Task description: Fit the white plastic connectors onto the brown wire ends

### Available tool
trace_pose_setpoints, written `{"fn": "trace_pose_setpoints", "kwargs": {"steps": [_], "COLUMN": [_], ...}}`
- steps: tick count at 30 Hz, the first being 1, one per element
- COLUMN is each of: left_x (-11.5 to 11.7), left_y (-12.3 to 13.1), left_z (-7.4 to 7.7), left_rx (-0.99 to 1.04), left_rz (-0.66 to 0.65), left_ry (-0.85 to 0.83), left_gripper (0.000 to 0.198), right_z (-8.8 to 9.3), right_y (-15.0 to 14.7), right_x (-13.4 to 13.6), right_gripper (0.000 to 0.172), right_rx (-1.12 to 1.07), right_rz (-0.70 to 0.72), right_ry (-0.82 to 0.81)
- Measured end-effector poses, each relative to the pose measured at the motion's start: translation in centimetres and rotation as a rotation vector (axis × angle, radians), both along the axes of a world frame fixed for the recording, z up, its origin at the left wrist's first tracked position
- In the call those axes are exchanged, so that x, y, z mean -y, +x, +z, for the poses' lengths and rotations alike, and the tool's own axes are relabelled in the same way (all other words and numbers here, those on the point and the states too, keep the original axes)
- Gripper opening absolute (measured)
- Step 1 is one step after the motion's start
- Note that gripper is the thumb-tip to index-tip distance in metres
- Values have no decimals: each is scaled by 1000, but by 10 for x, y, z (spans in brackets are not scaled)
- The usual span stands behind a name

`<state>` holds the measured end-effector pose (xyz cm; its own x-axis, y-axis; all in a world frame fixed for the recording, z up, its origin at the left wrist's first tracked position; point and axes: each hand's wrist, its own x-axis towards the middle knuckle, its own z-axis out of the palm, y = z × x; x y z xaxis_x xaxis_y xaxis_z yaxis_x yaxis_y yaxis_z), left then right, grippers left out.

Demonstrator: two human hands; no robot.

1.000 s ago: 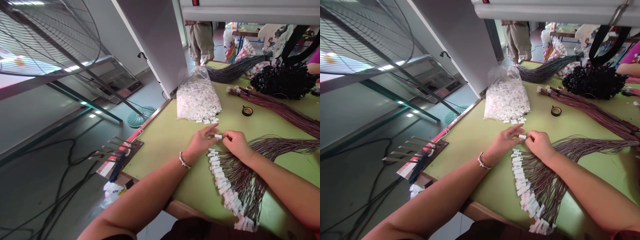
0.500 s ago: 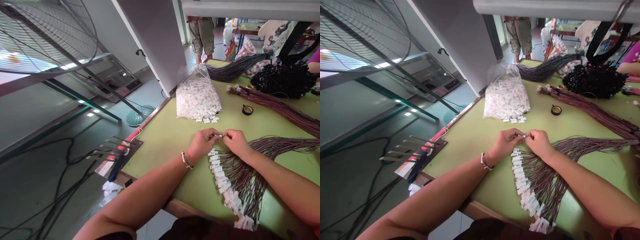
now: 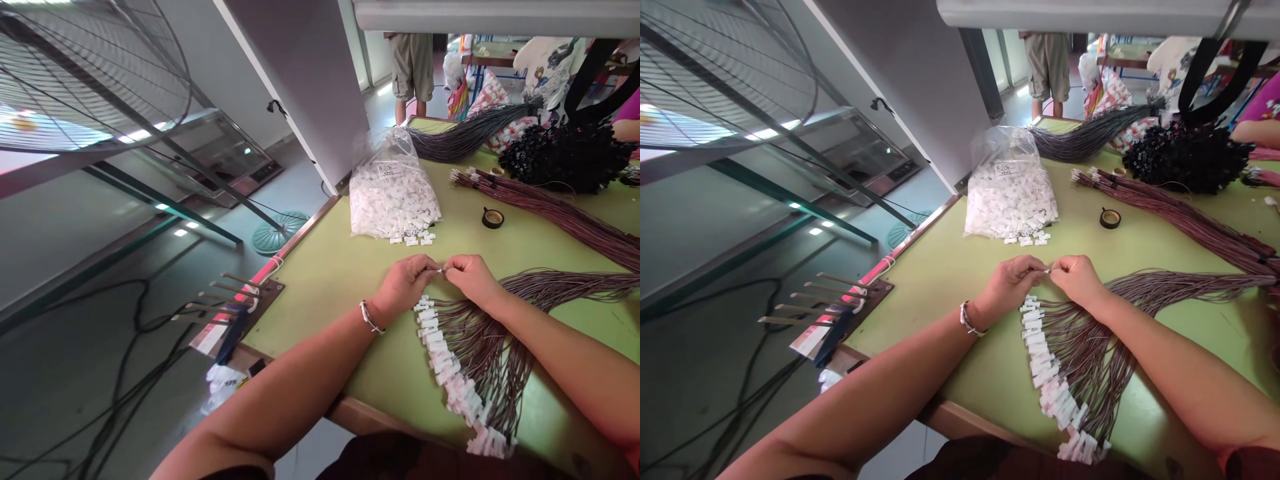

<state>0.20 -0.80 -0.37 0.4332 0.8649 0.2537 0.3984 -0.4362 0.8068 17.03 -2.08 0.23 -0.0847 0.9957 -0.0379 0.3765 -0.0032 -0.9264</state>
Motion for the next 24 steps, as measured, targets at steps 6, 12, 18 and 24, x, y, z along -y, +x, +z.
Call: {"fn": "trace_pose_setpoints", "kwargs": {"steps": [6,12,18,24], "left_x": [0,3,-3,-5], "left_y": [1,4,-5,-26], "left_z": [-2,1,-2,14], "left_rx": [-79,-85,3,-147], "left_rz": [-20,-23,-20,-118], "left_ry": [83,45,-103,-121], "left_gripper": [12,11,12,14], "right_z": [-3,-4,0,34], "right_y": [1,4,4,22], "right_x": [-5,-4,-5,-8], "right_gripper": [19,19,17,25], "right_rx": [-5,18,45,301], "right_rz": [52,65,102,212], "right_ry": [-23,-10,-11,194]}}
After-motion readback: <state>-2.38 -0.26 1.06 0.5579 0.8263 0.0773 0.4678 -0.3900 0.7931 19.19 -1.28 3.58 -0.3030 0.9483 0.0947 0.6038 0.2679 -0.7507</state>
